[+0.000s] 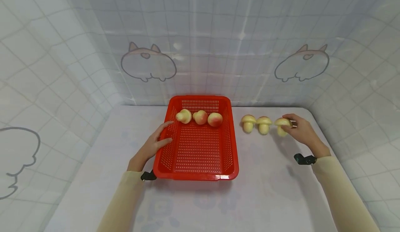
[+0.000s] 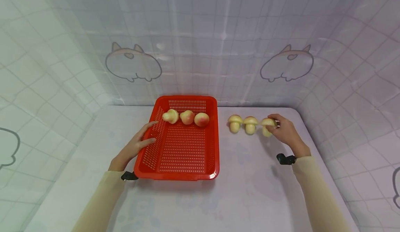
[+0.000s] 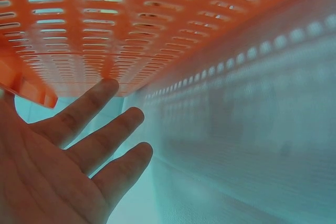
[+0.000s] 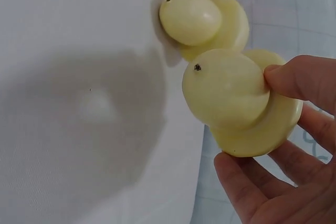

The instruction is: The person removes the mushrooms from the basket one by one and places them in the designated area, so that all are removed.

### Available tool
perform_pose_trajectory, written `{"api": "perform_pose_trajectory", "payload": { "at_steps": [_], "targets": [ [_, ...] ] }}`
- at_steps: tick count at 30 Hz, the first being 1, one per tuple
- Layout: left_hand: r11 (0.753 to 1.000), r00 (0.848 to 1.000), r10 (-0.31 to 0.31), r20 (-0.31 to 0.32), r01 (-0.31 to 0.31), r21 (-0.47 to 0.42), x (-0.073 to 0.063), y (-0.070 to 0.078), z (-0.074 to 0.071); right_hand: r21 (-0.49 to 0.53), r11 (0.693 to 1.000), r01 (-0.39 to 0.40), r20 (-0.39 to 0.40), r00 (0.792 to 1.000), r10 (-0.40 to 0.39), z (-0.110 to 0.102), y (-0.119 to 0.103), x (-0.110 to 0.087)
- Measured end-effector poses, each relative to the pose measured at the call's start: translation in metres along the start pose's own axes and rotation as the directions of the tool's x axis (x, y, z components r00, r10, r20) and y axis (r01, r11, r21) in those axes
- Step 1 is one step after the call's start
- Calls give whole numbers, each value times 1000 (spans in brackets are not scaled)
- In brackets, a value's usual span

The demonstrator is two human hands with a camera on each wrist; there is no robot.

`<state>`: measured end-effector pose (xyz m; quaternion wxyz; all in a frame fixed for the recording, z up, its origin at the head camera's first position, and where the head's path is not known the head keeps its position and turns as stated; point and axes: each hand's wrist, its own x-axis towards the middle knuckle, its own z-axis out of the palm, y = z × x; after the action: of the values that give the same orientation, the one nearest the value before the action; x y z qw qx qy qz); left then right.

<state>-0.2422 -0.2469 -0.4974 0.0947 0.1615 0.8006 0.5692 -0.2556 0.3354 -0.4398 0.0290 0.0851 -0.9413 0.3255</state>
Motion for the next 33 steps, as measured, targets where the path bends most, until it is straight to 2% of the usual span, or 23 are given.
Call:
{"api": "perform_pose_trajectory", "payload": {
  "at_steps": [7,19,25,33],
  "targets": [
    [1000,1000,8,4,-8,1,1,2,0,-2,999,-43,40,998,43,0,8,5],
    [999,999,33,-6,-33,22,1,-3,-1,-4,996,-86,31,996,86,9,22,9],
    [1000,1000,0,-11,0,24,0,-1,0,27,994,-108,27,994,107,13,25,11],
    [1000,1000,17,-6,-17,14,1,-1,0,41,994,-97,0,995,97,19,29,14]
  ]
}}
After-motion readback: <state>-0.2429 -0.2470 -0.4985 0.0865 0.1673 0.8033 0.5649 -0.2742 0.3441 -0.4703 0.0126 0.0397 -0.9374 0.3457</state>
